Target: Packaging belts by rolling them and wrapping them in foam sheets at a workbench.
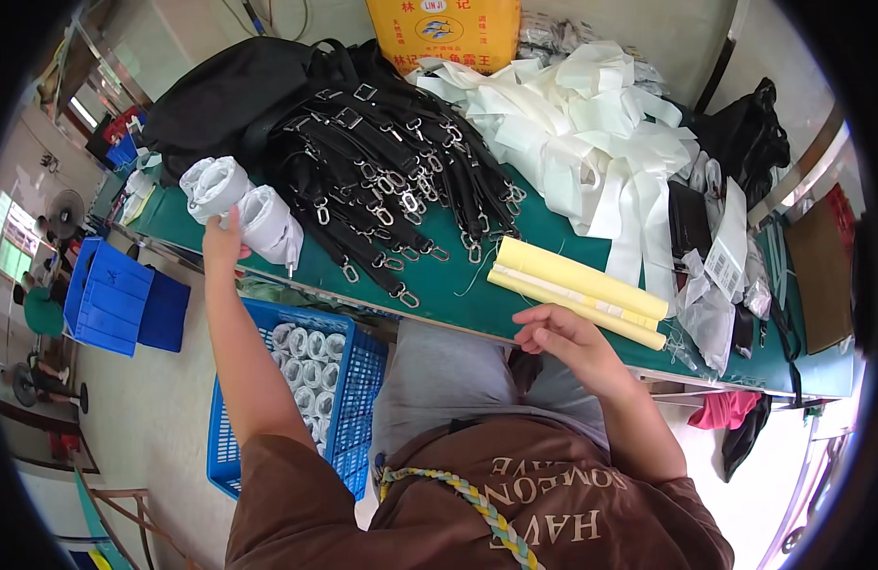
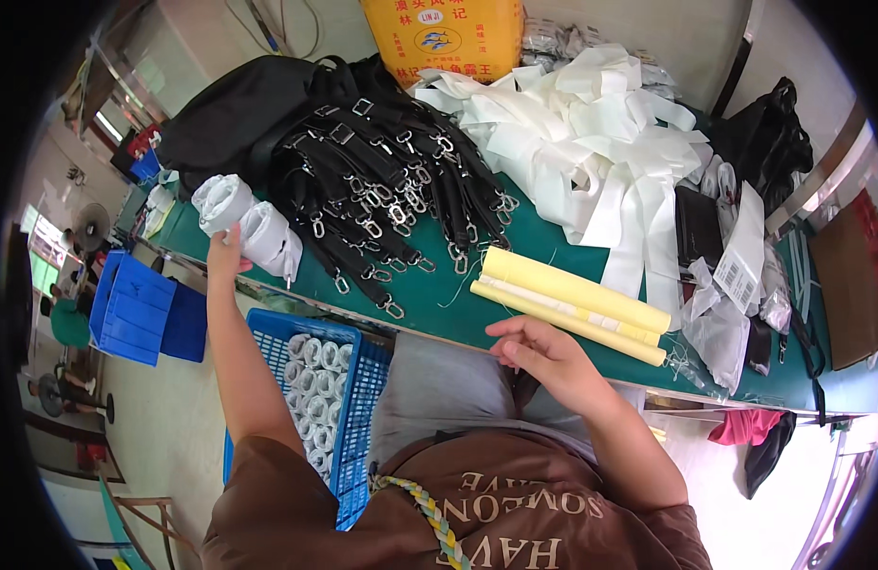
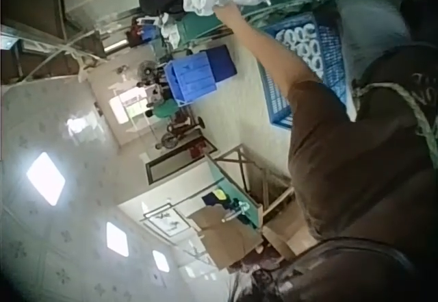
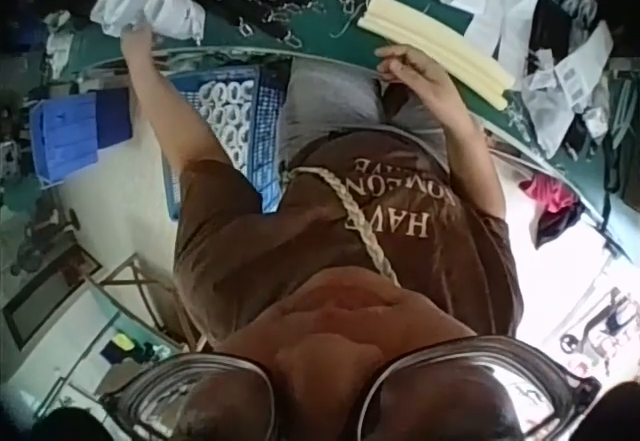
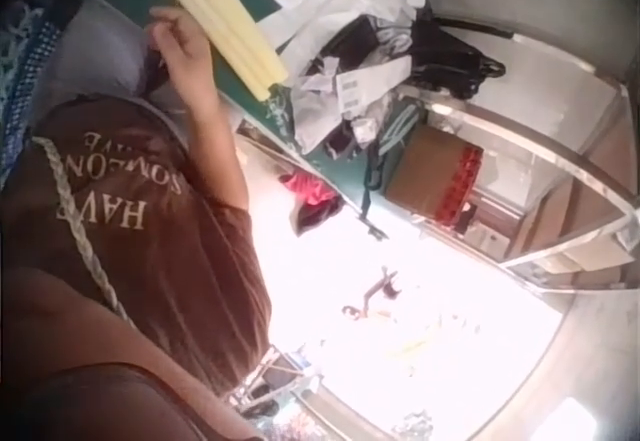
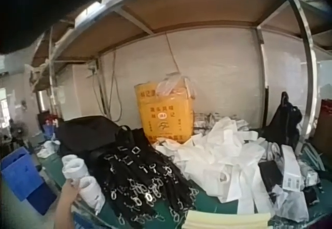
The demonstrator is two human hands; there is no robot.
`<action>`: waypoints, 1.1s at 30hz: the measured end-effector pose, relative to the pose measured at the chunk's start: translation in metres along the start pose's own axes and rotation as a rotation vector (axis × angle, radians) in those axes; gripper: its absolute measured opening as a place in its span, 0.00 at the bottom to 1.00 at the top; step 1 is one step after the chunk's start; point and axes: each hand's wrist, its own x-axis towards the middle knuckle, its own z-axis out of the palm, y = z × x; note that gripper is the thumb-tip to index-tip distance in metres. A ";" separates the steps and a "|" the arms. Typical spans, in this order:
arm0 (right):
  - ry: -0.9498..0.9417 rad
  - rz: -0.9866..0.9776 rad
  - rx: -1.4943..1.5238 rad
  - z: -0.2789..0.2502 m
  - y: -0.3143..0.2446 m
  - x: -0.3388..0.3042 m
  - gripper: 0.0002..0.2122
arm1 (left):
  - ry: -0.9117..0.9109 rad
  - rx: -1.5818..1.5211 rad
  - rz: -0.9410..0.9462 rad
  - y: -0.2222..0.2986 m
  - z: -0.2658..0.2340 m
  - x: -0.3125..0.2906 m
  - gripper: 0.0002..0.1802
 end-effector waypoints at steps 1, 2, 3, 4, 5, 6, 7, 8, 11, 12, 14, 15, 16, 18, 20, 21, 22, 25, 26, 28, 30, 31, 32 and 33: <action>0.003 0.001 0.001 -0.001 0.001 -0.001 0.13 | 0.110 0.016 -0.024 0.007 0.001 -0.009 0.30; 0.029 -0.013 -0.037 -0.002 0.003 -0.002 0.12 | 0.108 0.016 -0.023 0.008 0.004 -0.018 0.30; 0.054 -0.028 -0.076 -0.003 0.004 -0.003 0.12 | 0.367 0.256 0.201 0.009 0.007 -0.027 0.29; 0.057 -0.028 -0.077 -0.005 0.006 -0.004 0.12 | 0.624 0.495 0.428 0.017 0.011 -0.037 0.28; 0.064 -0.020 -0.059 -0.006 0.009 -0.004 0.12 | 0.622 0.492 0.430 0.029 0.020 -0.047 0.28; 0.078 -0.009 -0.039 -0.008 0.013 -0.005 0.12 | 0.477 0.285 0.524 0.053 0.033 -0.064 0.27; 0.086 -0.010 -0.038 -0.007 0.014 -0.005 0.12 | 0.331 0.080 0.610 0.073 0.045 -0.078 0.27; 0.067 -0.012 -0.086 -0.003 0.015 -0.003 0.12 | 0.187 -0.004 0.527 0.090 0.058 -0.083 0.27; 0.014 -0.032 -0.236 0.009 0.007 -0.009 0.11 | 0.057 0.013 0.300 0.111 0.092 -0.047 0.28; -0.019 -0.046 -0.336 0.013 0.002 -0.013 0.11 | 0.057 0.011 0.302 0.110 0.101 -0.033 0.28; -0.013 -0.111 -0.384 0.014 -0.004 -0.022 0.11 | 0.057 0.130 0.216 0.112 0.109 -0.005 0.30; -0.023 -0.126 -0.384 0.011 -0.003 -0.028 0.11 | 0.054 0.127 0.223 0.118 0.112 0.000 0.30; -0.034 -0.140 -0.383 0.007 -0.002 -0.033 0.11 | 0.043 0.146 0.210 0.124 0.113 0.003 0.30; -0.009 -0.130 -0.390 -0.003 -0.001 -0.044 0.11 | 0.005 0.294 0.208 0.138 0.115 0.004 0.26; 0.015 -0.118 -0.397 -0.012 -0.001 -0.053 0.11 | -0.005 0.398 0.269 0.151 0.113 0.002 0.25; 0.029 -0.123 -0.395 -0.015 -0.003 -0.057 0.11 | -0.012 0.504 0.323 0.157 0.112 0.002 0.24; 0.042 -0.127 -0.393 -0.018 -0.003 -0.061 0.11 | -0.048 0.542 0.332 0.164 0.109 0.002 0.25; 0.057 -0.137 -0.395 -0.024 -0.005 -0.070 0.11 | -0.008 0.494 0.323 0.177 0.112 0.002 0.27; 0.062 -0.138 -0.393 -0.025 -0.004 -0.072 0.11 | -0.009 0.495 0.328 0.177 0.114 0.008 0.27; 0.030 -0.136 -0.408 -0.023 -0.004 -0.076 0.11 | -0.183 0.264 0.197 0.163 0.117 0.032 0.25; 0.019 -0.145 -0.403 -0.025 -0.007 -0.080 0.11 | -0.171 0.017 0.202 0.155 0.118 0.042 0.21; 0.011 -0.150 -0.398 -0.026 -0.008 -0.082 0.10 | -0.162 -0.232 0.207 0.155 0.116 0.042 0.18; 0.002 -0.156 -0.399 -0.029 -0.009 -0.083 0.10 | -0.151 -0.231 0.206 0.152 0.111 0.042 0.18; 0.021 -0.131 -0.389 -0.037 -0.008 -0.086 0.11 | -0.293 -0.629 0.133 0.172 0.117 0.019 0.14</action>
